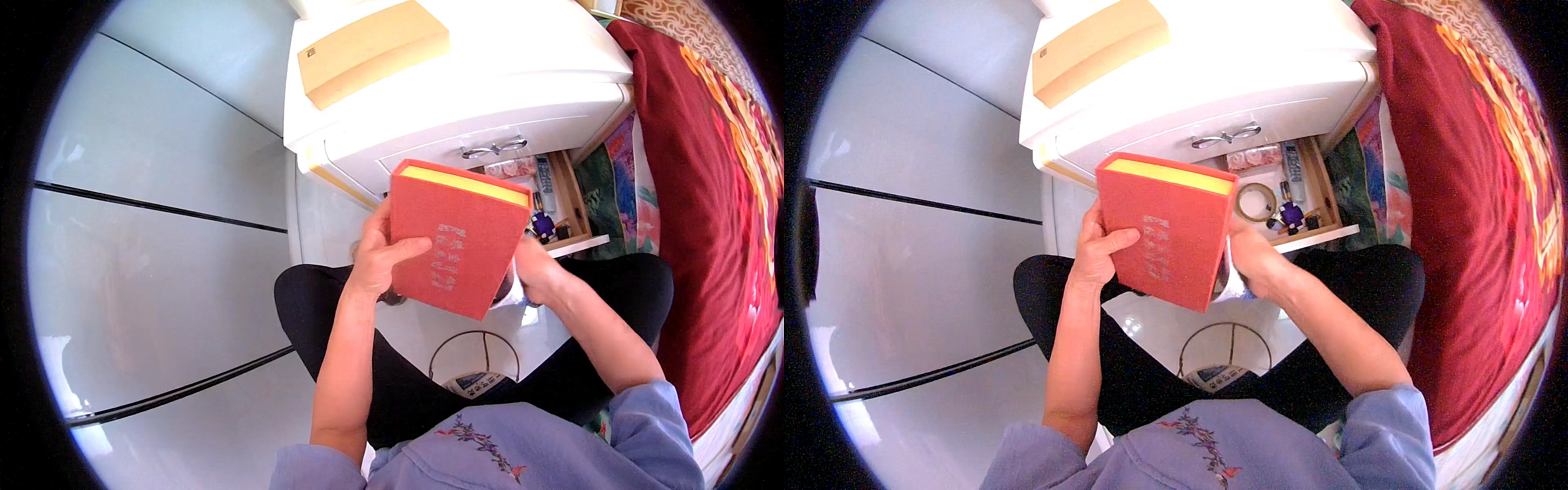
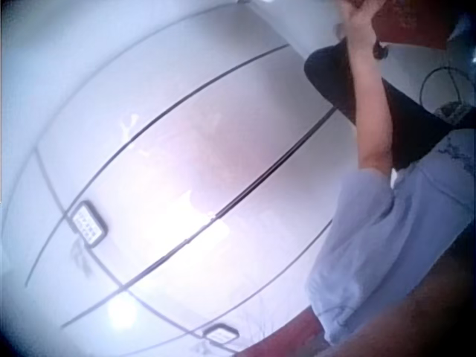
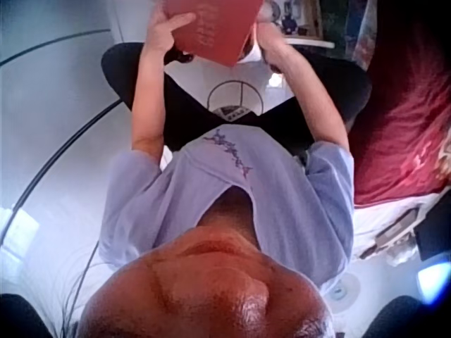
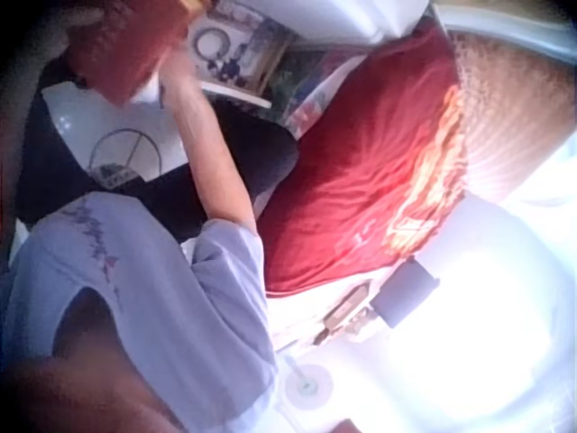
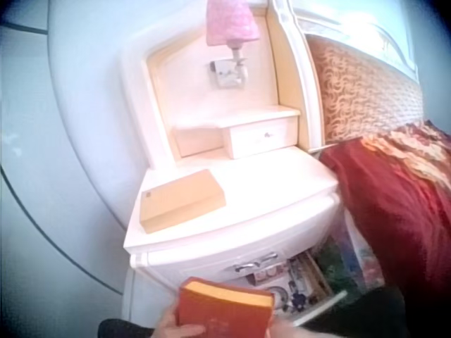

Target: The person sits on the floor and wipes various items inside a nightstand drawer with a cloth. They remove boxes, a candle, and a remote control one by one, wipe each item, and place them on top of the nightstand. Finally, they wipe the inside of the drawer and close it.

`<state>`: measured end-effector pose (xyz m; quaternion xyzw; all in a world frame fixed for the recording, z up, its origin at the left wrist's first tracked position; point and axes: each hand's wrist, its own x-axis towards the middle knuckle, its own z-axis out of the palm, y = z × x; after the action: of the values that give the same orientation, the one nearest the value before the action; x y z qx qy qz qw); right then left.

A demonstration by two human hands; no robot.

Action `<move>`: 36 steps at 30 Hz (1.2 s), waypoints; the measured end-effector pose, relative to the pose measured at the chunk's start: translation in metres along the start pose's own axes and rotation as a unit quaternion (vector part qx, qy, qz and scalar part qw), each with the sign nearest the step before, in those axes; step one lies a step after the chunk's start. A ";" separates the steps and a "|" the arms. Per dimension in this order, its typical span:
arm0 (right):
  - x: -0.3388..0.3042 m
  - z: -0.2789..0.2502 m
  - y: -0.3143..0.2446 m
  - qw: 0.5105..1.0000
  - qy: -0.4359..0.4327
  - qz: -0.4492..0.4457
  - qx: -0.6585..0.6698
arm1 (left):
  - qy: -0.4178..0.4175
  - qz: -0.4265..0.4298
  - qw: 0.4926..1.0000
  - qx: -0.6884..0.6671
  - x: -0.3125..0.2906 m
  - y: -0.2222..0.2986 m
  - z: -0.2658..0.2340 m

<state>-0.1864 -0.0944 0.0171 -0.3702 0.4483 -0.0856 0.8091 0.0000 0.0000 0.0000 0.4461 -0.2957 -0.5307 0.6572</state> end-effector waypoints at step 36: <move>-0.013 -0.024 -0.039 0.881 0.060 -0.452 -0.128 | 0.046 0.057 0.909 0.411 -0.003 -0.027 0.027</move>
<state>-0.2056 -0.1282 0.0445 -0.6274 0.2869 -0.4059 0.5994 -0.0358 -0.0059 -0.0126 0.6826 -0.4821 -0.3028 0.4581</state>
